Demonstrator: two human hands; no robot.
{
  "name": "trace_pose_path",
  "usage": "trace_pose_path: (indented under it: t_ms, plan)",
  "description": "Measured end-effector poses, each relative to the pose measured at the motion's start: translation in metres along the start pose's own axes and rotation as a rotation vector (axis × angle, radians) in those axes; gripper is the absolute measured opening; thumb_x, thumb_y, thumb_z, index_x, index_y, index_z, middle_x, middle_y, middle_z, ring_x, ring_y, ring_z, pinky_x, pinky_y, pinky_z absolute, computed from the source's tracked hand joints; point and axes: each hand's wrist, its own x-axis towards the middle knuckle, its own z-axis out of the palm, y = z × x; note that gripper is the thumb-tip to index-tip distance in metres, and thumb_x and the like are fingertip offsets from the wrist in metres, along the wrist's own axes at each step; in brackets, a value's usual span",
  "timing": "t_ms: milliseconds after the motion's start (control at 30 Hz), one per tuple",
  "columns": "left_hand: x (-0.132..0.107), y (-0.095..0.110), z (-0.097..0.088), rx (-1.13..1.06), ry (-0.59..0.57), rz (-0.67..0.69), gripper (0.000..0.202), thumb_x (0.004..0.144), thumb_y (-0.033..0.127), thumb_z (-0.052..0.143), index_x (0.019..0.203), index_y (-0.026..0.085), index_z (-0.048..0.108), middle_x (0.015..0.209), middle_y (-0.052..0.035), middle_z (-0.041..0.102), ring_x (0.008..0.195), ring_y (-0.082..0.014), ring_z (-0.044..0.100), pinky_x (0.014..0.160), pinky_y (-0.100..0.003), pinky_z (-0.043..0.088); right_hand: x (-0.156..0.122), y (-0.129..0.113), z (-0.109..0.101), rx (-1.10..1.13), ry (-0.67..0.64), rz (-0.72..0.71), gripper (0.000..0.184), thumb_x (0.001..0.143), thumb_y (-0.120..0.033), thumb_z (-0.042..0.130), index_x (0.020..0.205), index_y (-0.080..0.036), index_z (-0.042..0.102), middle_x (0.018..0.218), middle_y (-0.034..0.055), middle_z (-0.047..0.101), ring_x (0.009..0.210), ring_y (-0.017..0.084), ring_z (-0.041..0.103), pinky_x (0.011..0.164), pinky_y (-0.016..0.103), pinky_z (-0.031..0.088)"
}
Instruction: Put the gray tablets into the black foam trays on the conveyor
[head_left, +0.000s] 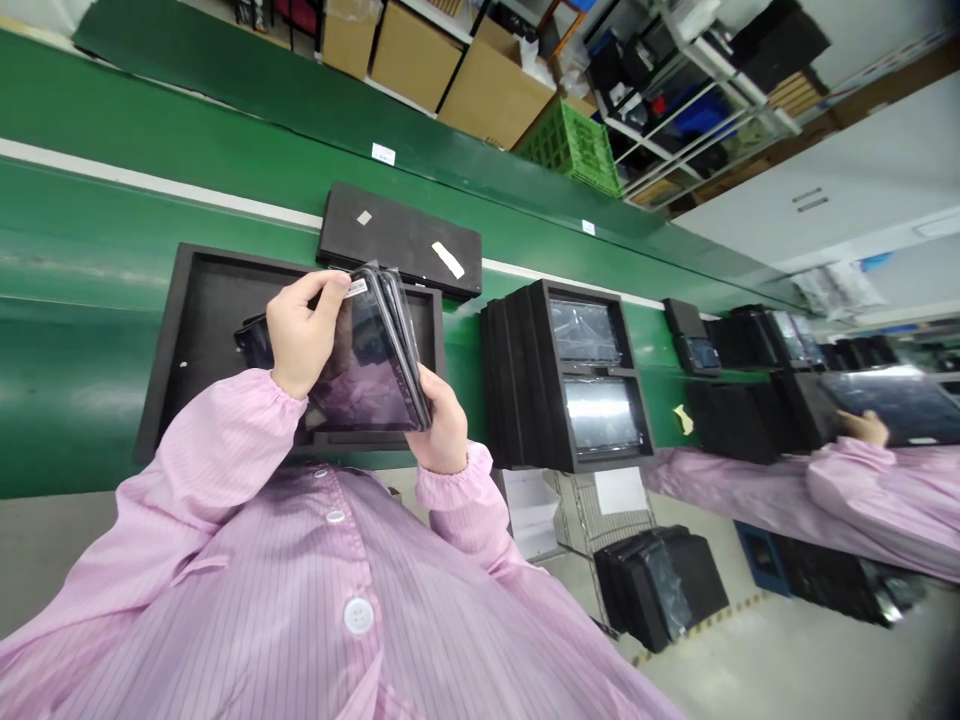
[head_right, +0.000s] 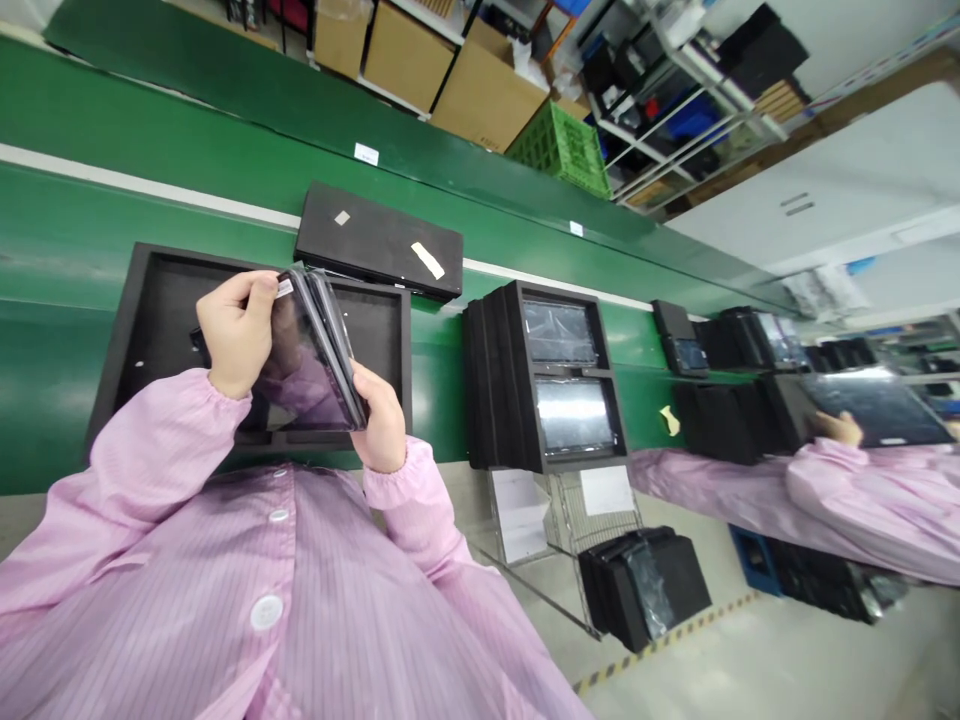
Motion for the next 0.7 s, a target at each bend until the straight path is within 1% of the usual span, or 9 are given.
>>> trace_pose_path:
  t_ms: [100,167,267,367,433,533,600,700]
  plan:
    - [0.001,-0.001,0.001,0.006,0.005,0.010,0.038,0.092,0.053,0.058,0.084,0.020,0.076,0.083,-0.0009,0.076,0.081,-0.0156,0.071,0.080,-0.026,0.053,0.005,0.006,-0.003,0.007,0.150,-0.017,0.022,0.070,-0.039,0.066,0.080,-0.023,0.077,0.087,0.0002,0.078,0.096,0.025,0.070,0.096,0.040,0.053]
    - [0.002,-0.001,0.001,0.007,0.008,0.012,0.037,0.093,0.052,0.057,0.084,0.020,0.076,0.083,-0.0005,0.076,0.081,-0.0149,0.071,0.079,-0.025,0.053,0.006,0.009,-0.004,0.017,0.202,-0.028,0.022,0.070,-0.037,0.066,0.083,-0.023,0.078,0.093,0.0000,0.079,0.103,0.025,0.070,0.100,0.040,0.052]
    - [0.003,0.000,0.001,0.022,0.003,-0.002,0.036,0.093,0.051,0.057,0.085,0.020,0.075,0.083,-0.0002,0.076,0.081,-0.0144,0.070,0.079,-0.024,0.054,0.006,0.010,-0.006,0.058,0.183,0.008,0.021,0.071,-0.035,0.068,0.084,-0.022,0.078,0.095,-0.0001,0.079,0.107,0.024,0.069,0.102,0.039,0.052]
    - [0.003,0.001,0.002,0.032,-0.009,-0.020,0.036,0.094,0.051,0.056,0.086,0.020,0.074,0.084,-0.0004,0.076,0.082,-0.0144,0.070,0.079,-0.025,0.054,0.007,0.008,-0.007,0.084,0.180,0.037,0.020,0.071,-0.035,0.068,0.084,-0.022,0.077,0.091,0.0005,0.079,0.106,0.024,0.069,0.099,0.038,0.053]
    - [0.002,0.001,0.002,0.031,-0.014,-0.020,0.037,0.094,0.051,0.055,0.086,0.020,0.074,0.084,-0.0005,0.076,0.082,-0.0146,0.071,0.079,-0.025,0.055,0.007,0.006,-0.007,0.071,0.179,0.040,0.021,0.071,-0.036,0.067,0.083,-0.022,0.076,0.087,0.0006,0.078,0.102,0.024,0.069,0.093,0.037,0.055]
    - [0.002,0.001,0.002,0.037,-0.012,-0.010,0.038,0.094,0.052,0.055,0.087,0.020,0.075,0.085,-0.0007,0.076,0.082,-0.0150,0.071,0.080,-0.026,0.054,0.009,0.001,-0.007,0.013,0.119,0.038,0.022,0.070,-0.040,0.065,0.080,-0.022,0.073,0.076,0.0004,0.073,0.088,0.023,0.068,0.078,0.035,0.054]
    - [0.002,0.001,0.001,0.045,-0.007,0.000,0.038,0.094,0.052,0.055,0.087,0.020,0.075,0.086,-0.0008,0.076,0.083,-0.0151,0.071,0.081,-0.027,0.054,0.010,-0.003,-0.007,-0.048,0.054,0.039,0.022,0.072,-0.043,0.064,0.077,-0.022,0.070,0.067,-0.0007,0.066,0.073,0.020,0.062,0.069,0.033,0.051]
    - [0.000,0.002,-0.002,0.053,-0.007,0.015,0.039,0.094,0.053,0.055,0.087,0.020,0.075,0.085,-0.0008,0.076,0.082,-0.0152,0.071,0.081,-0.027,0.054,0.010,-0.008,-0.008,-0.103,-0.037,0.041,0.026,0.075,-0.046,0.067,0.070,-0.021,0.064,0.058,-0.0033,0.053,0.057,0.014,0.049,0.058,0.029,0.044]
